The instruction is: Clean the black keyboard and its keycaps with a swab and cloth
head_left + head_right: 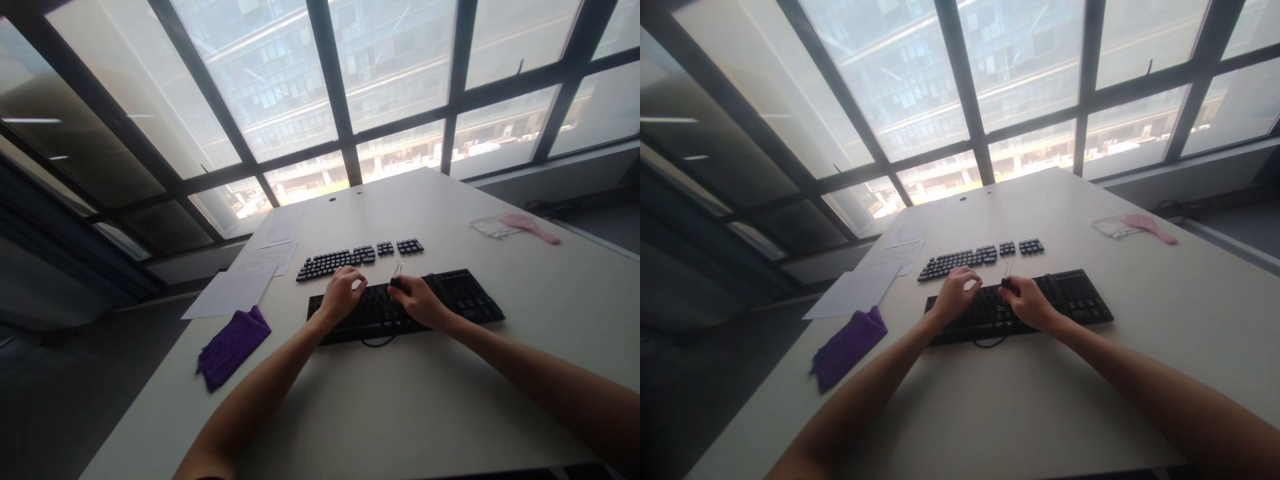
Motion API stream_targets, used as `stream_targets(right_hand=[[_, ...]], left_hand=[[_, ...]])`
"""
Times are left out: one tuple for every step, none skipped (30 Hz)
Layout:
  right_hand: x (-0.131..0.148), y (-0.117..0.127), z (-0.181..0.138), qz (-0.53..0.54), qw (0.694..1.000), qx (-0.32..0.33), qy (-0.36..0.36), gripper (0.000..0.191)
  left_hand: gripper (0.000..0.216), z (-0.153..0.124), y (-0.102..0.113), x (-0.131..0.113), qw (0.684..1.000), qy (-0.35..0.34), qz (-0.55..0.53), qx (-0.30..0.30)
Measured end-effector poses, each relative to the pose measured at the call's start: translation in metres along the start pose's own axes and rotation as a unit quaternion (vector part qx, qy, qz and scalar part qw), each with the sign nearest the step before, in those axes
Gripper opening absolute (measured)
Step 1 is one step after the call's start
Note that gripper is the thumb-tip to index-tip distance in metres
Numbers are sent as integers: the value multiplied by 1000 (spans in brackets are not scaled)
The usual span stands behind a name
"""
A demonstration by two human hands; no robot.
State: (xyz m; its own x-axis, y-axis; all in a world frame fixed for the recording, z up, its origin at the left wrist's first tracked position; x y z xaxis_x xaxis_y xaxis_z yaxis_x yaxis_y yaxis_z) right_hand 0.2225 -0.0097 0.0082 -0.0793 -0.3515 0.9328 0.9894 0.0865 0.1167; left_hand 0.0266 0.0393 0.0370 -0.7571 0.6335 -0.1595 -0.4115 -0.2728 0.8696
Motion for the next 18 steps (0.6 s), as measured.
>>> stream_targets(right_hand=[[0, -1, 0, -12, 1000, 14, 0, 20], [0, -3, -1, -21, 999, 28, -1, 20], [0, -5, -1, -27, 999, 40, 0, 20], [1, -6, -2, -33, 998, 51, 2, 20], [2, -7, -2, -40, 997, 61, 6, 19], [3, -8, -2, -49, 996, 69, 11, 19], [4, -9, -3, -63, 995, 78, 18, 19], [6, -10, -4, -84, 992, 89, 27, 19], [7, -11, -6, -107, 988, 101, 40, 19], [10, -12, -7, -133, 983, 112, 56, 18], [12, -13, -9, -158, 977, 123, 76, 16], [14, -14, -11, -183, 969, 132, 95, 14], [16, -15, -13, -206, 962, 140, 113, 13], [18, -16, -14, -226, 955, 145, 128, 12], [19, -17, -15, -241, 949, 149, 140, 12], [19, -17, -16, -248, 946, 150, 146, 13], [18, -17, -17, -244, 948, 145, 145, 14], [17, -16, -17, -227, 955, 134, 134, 15]], left_hand=[[13, -8, -1, -12, 1000, -10, -17, 14], [13, -15, -3, -22, 999, -13, -33, 24], [14, -21, -5, -29, 998, -14, -44, 33], [14, -26, -7, -34, 998, -12, -55, 39], [15, -29, -10, -37, 997, -8, -62, 41], [15, -31, -12, -37, 997, -3, -68, 41], [16, -32, -14, -37, 997, 1, -73, 38], [16, -33, -16, -35, 996, 5, -76, 36], [16, -33, -17, -34, 996, 7, -78, 33], [17, -33, -17, -33, 996, 9, -80, 30], [17, -32, -17, -32, 996, 7, -83, 28], [18, -33, -16, -32, 996, 4, -87, 29], [18, -33, -15, -33, 995, -1, -93, 30], [18, -33, -13, -34, 994, -8, -99, 33], [18, -34, -11, -37, 994, -19, -105, 39], [17, -34, -9, -39, 992, -32, -110, 48], [15, -34, -7, -42, 991, -46, -112, 61], [12, -34, -5, -44, 989, -58, -112, 75]])
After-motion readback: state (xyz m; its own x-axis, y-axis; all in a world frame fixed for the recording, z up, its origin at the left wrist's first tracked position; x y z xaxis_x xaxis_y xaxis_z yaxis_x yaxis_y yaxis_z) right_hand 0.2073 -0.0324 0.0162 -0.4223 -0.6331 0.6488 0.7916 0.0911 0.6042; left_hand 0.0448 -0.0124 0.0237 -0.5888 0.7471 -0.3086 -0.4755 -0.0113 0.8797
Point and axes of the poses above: each hand's wrist, its own z-axis towards the middle knuckle, its own y-axis out of the back of the hand, x = y × z, the point moved 3 cm from there along z, towards the middle knuckle, and after that the axes turned 10 degrees about z, right-handed, at the moved point
